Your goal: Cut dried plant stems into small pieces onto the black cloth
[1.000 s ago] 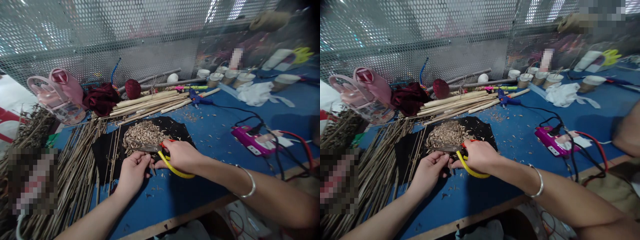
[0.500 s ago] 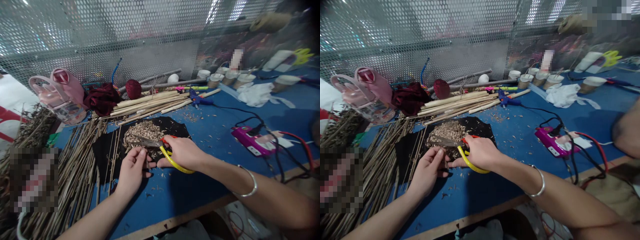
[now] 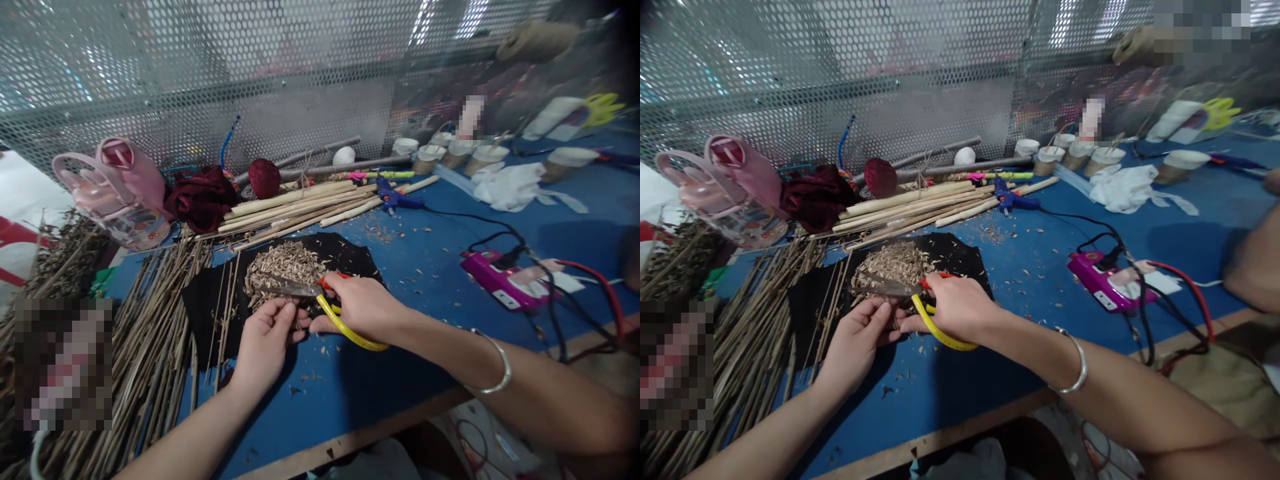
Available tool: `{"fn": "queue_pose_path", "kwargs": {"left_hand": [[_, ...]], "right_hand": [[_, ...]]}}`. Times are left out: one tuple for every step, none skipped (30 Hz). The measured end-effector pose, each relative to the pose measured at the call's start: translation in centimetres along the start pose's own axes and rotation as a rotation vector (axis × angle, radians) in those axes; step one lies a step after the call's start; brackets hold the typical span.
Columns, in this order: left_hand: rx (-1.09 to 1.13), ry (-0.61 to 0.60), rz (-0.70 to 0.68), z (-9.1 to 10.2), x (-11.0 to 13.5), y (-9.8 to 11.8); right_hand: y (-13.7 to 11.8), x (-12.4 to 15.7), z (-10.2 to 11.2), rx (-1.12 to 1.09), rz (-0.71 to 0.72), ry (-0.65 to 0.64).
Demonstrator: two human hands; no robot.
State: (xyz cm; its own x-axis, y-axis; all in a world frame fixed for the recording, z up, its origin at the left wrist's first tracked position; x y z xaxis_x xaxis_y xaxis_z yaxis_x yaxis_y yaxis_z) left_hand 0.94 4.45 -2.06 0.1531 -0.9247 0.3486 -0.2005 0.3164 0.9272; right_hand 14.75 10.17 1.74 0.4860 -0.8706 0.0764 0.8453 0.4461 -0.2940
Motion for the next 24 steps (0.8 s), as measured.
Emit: {"fn": "queue_pose_path", "kwargs": {"left_hand": [[0.002, 0.006, 0.008, 0.0, 0.0, 0.0], [-0.003, 0.015, 0.017, 0.1, 0.0, 0.0], [-0.013, 0.024, 0.027, 0.1, 0.0, 0.0], [-0.025, 0.031, 0.036, 0.2, 0.0, -0.1], [-0.035, 0.035, 0.042, 0.2, 0.1, -0.1], [-0.045, 0.040, 0.042, 0.2, 0.1, 0.0], [-0.054, 0.043, 0.038, 0.2, 0.1, 0.0], [-0.065, 0.044, 0.030, 0.2, 0.1, 0.0], [-0.078, 0.041, 0.018, 0.2, 0.2, 0.1], [-0.094, 0.033, 0.006, 0.2, 0.2, 0.1], [-0.113, 0.020, -0.005, 0.1, 0.1, 0.1], [-0.131, 0.003, -0.013, 0.0, 0.1, 0.1], [-0.146, -0.012, -0.017, 0.0, 0.1, 0.1], [-0.156, -0.024, -0.018, -0.1, 0.1, 0.0], [-0.161, -0.031, -0.015, -0.1, 0.1, 0.0], [-0.164, -0.034, -0.010, -0.1, 0.0, 0.0], [-0.169, -0.033, -0.007, 0.0, 0.0, 0.0], [-0.175, -0.035, -0.006, 0.0, 0.0, 0.0], [-0.184, -0.036, -0.007, 0.0, 0.0, 0.0], [-0.193, -0.040, -0.011, 0.0, 0.1, 0.0], [-0.200, -0.044, -0.017, 0.0, 0.1, 0.1], [-0.203, -0.046, -0.023, 0.0, 0.1, 0.1], [-0.203, -0.045, -0.028, 0.0, 0.1, 0.2], [-0.202, -0.042, -0.032, 0.0, 0.2, 0.2]], "right_hand": [[0.0, 0.0, 0.0, 0.001, -0.003, 0.011], [0.1, 0.0, 0.1, 0.000, -0.004, 0.016], [0.1, 0.0, 0.0, -0.004, -0.003, 0.017], [0.1, 0.0, 0.0, -0.009, 0.000, 0.014], [0.0, 0.1, 0.0, -0.017, 0.006, 0.008], [0.0, 0.2, -0.1, -0.026, 0.016, 0.004], [-0.1, 0.2, -0.1, -0.033, 0.025, 0.004], [-0.1, 0.2, 0.0, -0.040, 0.035, 0.008], [-0.2, 0.2, 0.0, -0.044, 0.045, 0.013], [-0.2, 0.2, 0.0, -0.046, 0.053, 0.018], [-0.3, 0.2, 0.0, -0.047, 0.061, 0.021], [-0.3, 0.1, 0.0, -0.050, 0.071, 0.023], [-0.4, 0.1, 0.0, -0.053, 0.083, 0.026], [-0.4, 0.1, 0.0, -0.057, 0.094, 0.032], [-0.5, 0.1, 0.0, -0.061, 0.103, 0.041], [-0.5, 0.0, 0.0, -0.062, 0.105, 0.049], [-0.5, 0.0, -0.1, -0.061, 0.100, 0.050], [-0.4, 0.1, -0.2, -0.055, 0.088, 0.047], [-0.4, 0.1, -0.4, -0.046, 0.072, 0.038], [-0.3, 0.1, -0.6, -0.031, 0.056, 0.028], [-0.3, 0.1, -0.7, -0.012, 0.041, 0.019], [-0.2, 0.2, -0.9, 0.008, 0.027, 0.014], [-0.2, 0.2, -1.0, 0.025, 0.017, 0.013], [-0.2, 0.2, -1.0, 0.037, 0.009, 0.014]]}}
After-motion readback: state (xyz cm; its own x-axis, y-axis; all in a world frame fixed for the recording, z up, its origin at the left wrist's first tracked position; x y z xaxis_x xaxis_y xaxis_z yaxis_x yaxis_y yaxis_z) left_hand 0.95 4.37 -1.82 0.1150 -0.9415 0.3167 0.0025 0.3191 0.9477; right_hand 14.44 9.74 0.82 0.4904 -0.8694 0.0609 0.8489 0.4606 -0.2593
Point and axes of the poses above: each hand's wrist, its own x-axis away from the middle knuckle, its own z-axis out of the back of the hand, y = z × x, the point moved 6 cm from there along -x, towards the middle knuckle, and after that the axes turned 4 degrees about y, right-handed, at the moved point
